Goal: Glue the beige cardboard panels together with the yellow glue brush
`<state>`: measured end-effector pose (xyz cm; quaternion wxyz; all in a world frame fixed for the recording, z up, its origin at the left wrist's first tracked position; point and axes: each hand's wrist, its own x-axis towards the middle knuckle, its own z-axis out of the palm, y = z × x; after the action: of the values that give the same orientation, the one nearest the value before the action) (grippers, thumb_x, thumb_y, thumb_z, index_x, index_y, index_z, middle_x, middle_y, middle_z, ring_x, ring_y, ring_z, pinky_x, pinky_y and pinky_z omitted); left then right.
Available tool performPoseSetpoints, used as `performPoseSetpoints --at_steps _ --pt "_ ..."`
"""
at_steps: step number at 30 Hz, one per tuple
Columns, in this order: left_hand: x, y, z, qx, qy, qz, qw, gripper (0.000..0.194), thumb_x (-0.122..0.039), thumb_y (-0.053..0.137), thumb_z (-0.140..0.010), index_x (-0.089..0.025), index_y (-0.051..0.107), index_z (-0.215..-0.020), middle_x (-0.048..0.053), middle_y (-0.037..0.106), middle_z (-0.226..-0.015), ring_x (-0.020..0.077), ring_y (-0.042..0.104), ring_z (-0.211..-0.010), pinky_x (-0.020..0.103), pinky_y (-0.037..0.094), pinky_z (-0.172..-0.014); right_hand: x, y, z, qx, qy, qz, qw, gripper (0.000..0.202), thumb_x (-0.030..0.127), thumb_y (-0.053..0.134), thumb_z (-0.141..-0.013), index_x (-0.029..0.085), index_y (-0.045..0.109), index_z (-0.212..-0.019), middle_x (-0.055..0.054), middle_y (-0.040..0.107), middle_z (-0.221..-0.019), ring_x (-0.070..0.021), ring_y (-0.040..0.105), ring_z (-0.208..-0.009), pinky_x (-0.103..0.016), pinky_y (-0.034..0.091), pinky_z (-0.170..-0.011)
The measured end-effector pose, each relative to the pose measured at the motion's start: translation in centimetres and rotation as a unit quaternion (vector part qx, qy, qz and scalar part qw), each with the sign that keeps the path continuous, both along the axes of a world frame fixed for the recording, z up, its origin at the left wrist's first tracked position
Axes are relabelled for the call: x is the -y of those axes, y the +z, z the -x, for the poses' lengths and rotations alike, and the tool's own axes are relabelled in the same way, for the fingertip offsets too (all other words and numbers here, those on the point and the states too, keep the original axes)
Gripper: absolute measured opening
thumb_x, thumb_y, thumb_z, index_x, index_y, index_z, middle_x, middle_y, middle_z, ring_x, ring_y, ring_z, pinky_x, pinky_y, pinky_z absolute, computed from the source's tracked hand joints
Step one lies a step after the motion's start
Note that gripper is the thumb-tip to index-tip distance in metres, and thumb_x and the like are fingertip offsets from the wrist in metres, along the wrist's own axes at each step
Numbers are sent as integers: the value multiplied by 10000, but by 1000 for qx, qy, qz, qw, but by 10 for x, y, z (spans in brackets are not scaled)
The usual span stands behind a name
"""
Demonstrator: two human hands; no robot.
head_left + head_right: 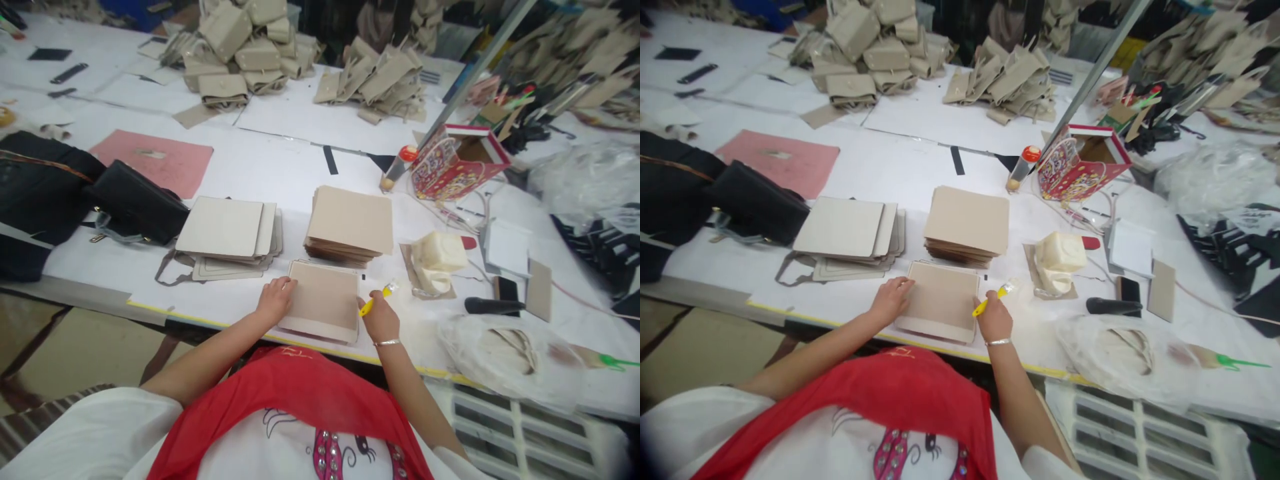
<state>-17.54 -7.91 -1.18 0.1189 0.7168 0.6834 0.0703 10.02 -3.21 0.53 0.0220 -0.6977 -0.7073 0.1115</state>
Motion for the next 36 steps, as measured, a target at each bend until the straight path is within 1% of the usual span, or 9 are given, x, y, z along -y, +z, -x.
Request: performPoseSetpoints --at_steps 3,6,11,16,19,26,30,33,36 --pt "-6 4 -17 -5 -109 -22 994 375 -187 427 -842 -227 508 -1207 81 500 -1273 237 442 -1104 374 353 -882 -1 27 2 -133 9 -44 990 409 470 385 -882 174 473 -1150 -40 614 -700 -150 562 -577 -236 356 -537" --pt "-12 -2 -35 4 -178 -25 984 354 -257 433 -863 -226 504 -1209 78 474 -1308 239 417 -1138 379 328 -911 -12 41 25 -359 -4 1 933 468 505 258 -905 190 487 -1165 -4 591 -663 -103 506 -482 -219 401 -507" --pt "-15 -16 -45 -10 -190 7 982 383 -332 540 -806 -221 529 -1171 89 479 -1297 258 426 -1114 390 348 -866 -45 16 100 -542 -66 173 820 356 479 428 -845 173 583 -940 -23 616 -689 -84 522 -464 -201 455 -462" --pt "-14 -20 -42 -16 -189 4 982 398 -323 532 -814 -213 515 -1196 95 472 -1316 254 426 -1120 383 347 -864 -62 -12 132 -536 -112 199 813 151 305 527 -794 177 586 -848 -4 616 -631 -83 525 -443 -181 439 -414" --pt "-14 -21 -40 -14 -187 4 982 392 -327 521 -825 -237 511 -1206 79 468 -1330 252 418 -1143 388 342 -881 -64 -14 107 -517 -152 176 824 142 295 533 -779 166 585 -807 10 596 -580 -80 517 -415 -181 433 -395" --pt "-11 -25 -40 -4 -191 12 982 374 -327 479 -849 -264 520 -1216 55 458 -1354 265 408 -1177 416 328 -915 -53 0 -4 -477 -247 105 837 159 292 540 -760 150 577 -821 11 589 -571 -73 527 -418 -171 428 -398" --pt "-12 -27 -43 -15 -185 18 982 370 -324 470 -852 -281 525 -1215 43 448 -1365 276 411 -1175 428 328 -920 -30 7 -58 -470 -247 63 845 292 387 500 -799 175 563 -990 -3 631 -691 -85 579 -488 -173 436 -435" --pt "-12 -24 -47 -21 -185 30 982 374 -323 475 -847 -285 529 -1215 42 448 -1365 278 410 -1180 430 331 -926 -6 -6 -86 -426 -192 22 884 396 455 399 -858 228 469 -1175 -15 651 -838 -99 616 -588 -195 462 -511" --pt "-12 -21 -49 -20 -178 43 983 376 -321 481 -843 -293 534 -1213 43 449 -1364 275 412 -1183 430 334 -938 16 -36 -95 -260 -105 15 960 337 381 379 -894 197 478 -1157 -52 644 -878 -143 619 -723 -251 472 -640"
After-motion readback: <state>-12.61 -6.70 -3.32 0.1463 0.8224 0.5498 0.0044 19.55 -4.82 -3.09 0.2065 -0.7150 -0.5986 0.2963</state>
